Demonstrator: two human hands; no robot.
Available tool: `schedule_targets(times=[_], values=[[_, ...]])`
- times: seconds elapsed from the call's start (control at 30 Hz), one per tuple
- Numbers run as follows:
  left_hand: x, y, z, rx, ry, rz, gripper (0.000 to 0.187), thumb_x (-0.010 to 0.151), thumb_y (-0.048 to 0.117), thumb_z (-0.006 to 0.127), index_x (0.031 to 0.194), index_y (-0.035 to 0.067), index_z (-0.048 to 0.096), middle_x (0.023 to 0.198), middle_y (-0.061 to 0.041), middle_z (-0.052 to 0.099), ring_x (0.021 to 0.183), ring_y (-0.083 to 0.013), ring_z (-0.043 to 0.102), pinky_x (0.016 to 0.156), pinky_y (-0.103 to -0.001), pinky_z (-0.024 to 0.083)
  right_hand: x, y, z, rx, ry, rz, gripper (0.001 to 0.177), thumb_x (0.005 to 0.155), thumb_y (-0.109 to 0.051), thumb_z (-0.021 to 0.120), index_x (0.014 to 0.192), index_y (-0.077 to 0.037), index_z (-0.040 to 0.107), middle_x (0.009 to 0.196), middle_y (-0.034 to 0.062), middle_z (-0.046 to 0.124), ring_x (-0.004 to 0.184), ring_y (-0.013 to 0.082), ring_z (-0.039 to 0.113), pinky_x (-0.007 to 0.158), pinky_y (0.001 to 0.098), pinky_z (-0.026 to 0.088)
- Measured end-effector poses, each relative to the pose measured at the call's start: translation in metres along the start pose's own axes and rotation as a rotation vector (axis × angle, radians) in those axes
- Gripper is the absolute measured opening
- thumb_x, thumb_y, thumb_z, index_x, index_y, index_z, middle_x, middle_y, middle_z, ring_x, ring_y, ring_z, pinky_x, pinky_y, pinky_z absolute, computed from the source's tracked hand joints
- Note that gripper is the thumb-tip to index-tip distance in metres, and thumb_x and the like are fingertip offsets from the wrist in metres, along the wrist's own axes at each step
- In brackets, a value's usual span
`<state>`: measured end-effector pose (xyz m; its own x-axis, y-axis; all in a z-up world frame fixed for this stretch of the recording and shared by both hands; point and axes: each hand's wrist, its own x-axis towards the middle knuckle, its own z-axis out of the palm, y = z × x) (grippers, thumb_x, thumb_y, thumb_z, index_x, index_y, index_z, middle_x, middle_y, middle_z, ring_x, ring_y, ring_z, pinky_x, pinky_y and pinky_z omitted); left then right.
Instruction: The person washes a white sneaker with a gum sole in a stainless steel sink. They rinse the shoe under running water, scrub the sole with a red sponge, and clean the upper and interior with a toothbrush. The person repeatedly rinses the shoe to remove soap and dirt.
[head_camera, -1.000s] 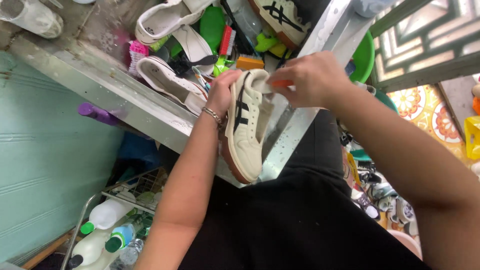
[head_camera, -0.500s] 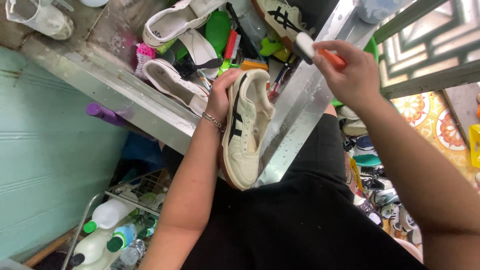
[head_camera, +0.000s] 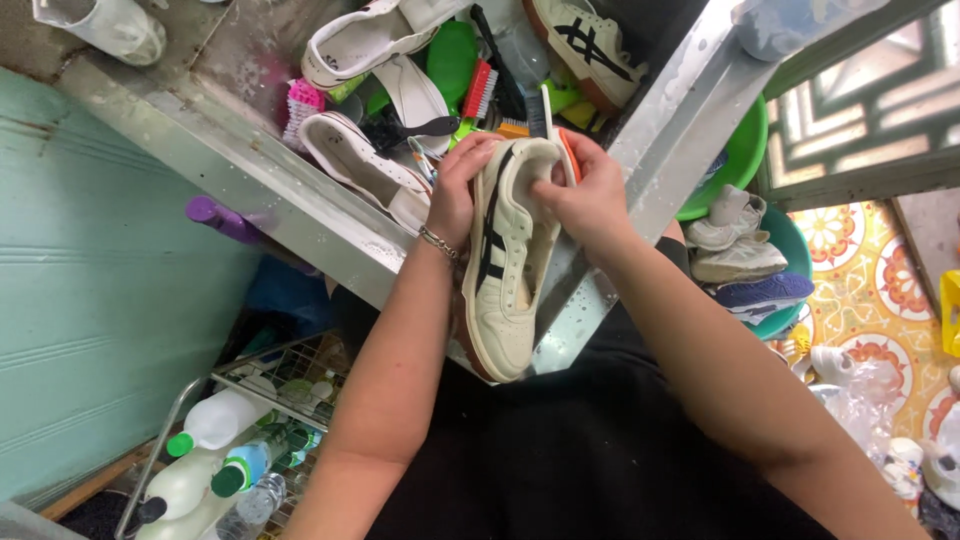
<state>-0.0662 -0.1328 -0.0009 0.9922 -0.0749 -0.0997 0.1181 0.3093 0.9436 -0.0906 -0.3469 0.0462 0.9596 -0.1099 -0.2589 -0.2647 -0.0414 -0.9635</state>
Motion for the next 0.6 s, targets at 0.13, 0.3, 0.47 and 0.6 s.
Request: schedule_targets(times=[0.13,0.3,0.47,0.6], values=[[-0.005,0.009,0.011,-0.097,0.031,-0.003,0.035,0.114,0.033,0.074,0.133,0.008,0.090,0.114,-0.003,0.079,0.114,-0.0134,0.071,0.113,-0.032,0.058,-0.012,-0.012,-0.012,0.147,-0.179,0.073,0.105,0.078,0.013,0.086,0.180,-0.007,0.066,0.122,0.0112,0.091,0.106,0.0180,0.087,0.100,0.0400,0.075],[0.001,0.008,-0.003,-0.190,0.130,0.019,0.038,0.117,0.034,0.069,0.136,0.008,0.088,0.128,-0.015,0.084,0.123,-0.0260,0.075,0.120,-0.042,0.055,-0.004,-0.008,-0.029,0.210,-0.099,-0.050,0.093,0.107,-0.002,0.088,0.189,-0.001,0.047,0.147,0.0051,0.069,0.133,0.0126,0.074,0.115,0.0265,0.066],[0.029,-0.010,-0.042,-0.358,0.443,0.094,0.032,0.113,0.033,0.073,0.130,0.011,0.089,0.131,-0.010,0.082,0.125,-0.0244,0.070,0.123,-0.041,0.052,0.022,-0.005,-0.048,-0.337,-0.130,-0.494,0.083,0.122,-0.025,0.092,0.192,-0.013,0.050,0.180,0.0227,0.045,0.165,0.0388,0.056,0.140,0.0563,0.051],[0.026,0.026,-0.022,-0.887,0.797,0.050,0.034,0.109,0.039,0.085,0.124,0.009,0.091,0.126,-0.017,0.092,0.113,-0.0358,0.089,0.111,-0.052,0.069,0.037,0.015,-0.034,-0.251,-0.398,-0.711,0.061,0.118,-0.031,0.083,0.172,-0.004,0.075,0.169,0.0226,0.072,0.156,0.0409,0.070,0.133,0.0532,0.053]])
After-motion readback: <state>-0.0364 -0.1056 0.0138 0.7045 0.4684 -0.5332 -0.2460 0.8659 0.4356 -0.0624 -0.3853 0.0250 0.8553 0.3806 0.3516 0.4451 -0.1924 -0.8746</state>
